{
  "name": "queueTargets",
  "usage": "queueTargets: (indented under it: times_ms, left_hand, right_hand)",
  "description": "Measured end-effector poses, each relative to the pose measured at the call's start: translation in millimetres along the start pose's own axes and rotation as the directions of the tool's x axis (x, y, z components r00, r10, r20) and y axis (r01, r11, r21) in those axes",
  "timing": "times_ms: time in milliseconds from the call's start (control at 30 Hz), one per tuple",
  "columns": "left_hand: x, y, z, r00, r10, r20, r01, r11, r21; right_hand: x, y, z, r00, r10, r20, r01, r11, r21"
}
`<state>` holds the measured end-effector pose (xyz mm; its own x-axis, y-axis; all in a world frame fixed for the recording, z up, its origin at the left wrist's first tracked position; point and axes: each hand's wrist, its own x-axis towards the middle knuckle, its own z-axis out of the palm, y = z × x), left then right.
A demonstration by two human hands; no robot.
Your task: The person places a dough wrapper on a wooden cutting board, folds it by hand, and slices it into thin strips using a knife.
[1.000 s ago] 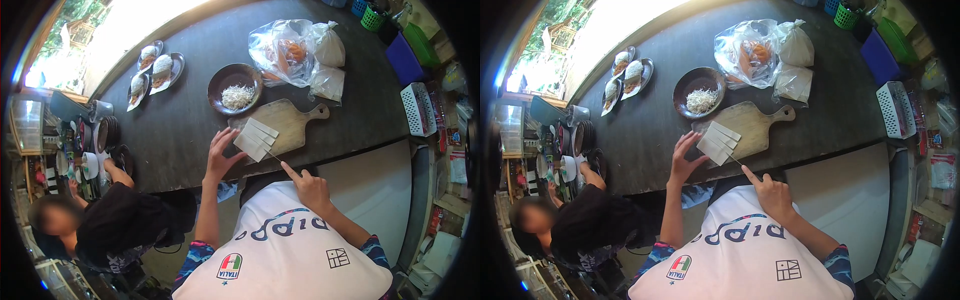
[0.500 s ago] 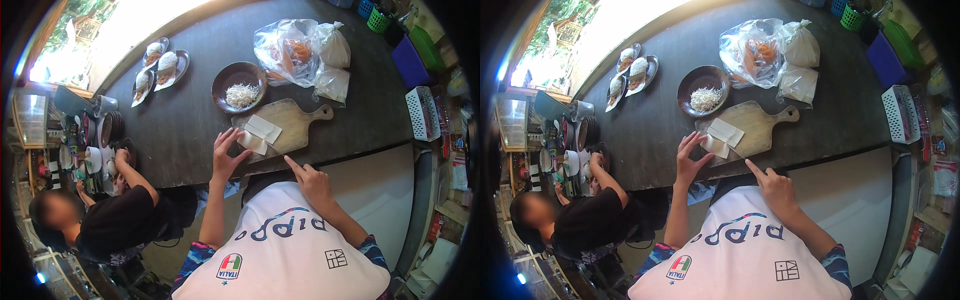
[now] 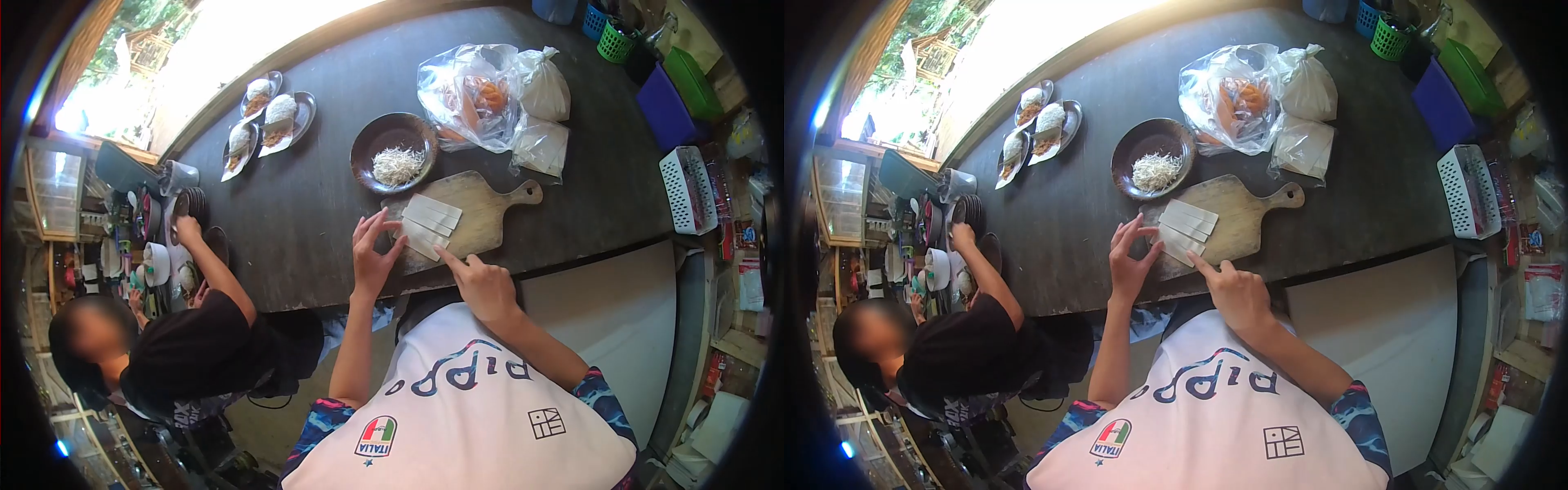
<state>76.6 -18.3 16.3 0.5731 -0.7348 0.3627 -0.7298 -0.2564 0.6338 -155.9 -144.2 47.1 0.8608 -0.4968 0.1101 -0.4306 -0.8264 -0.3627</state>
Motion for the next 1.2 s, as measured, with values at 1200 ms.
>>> queueTargets:
  times_ms: [1200]
  left_hand:
    - [25.2, -15.8, -10.0, 0.97, 0.184, 0.158, -0.186, 0.983, -0.003]
  right_hand:
    - [5.9, -25.4, -16.1, 0.983, -0.072, 0.171, 0.106, 0.974, -0.202]
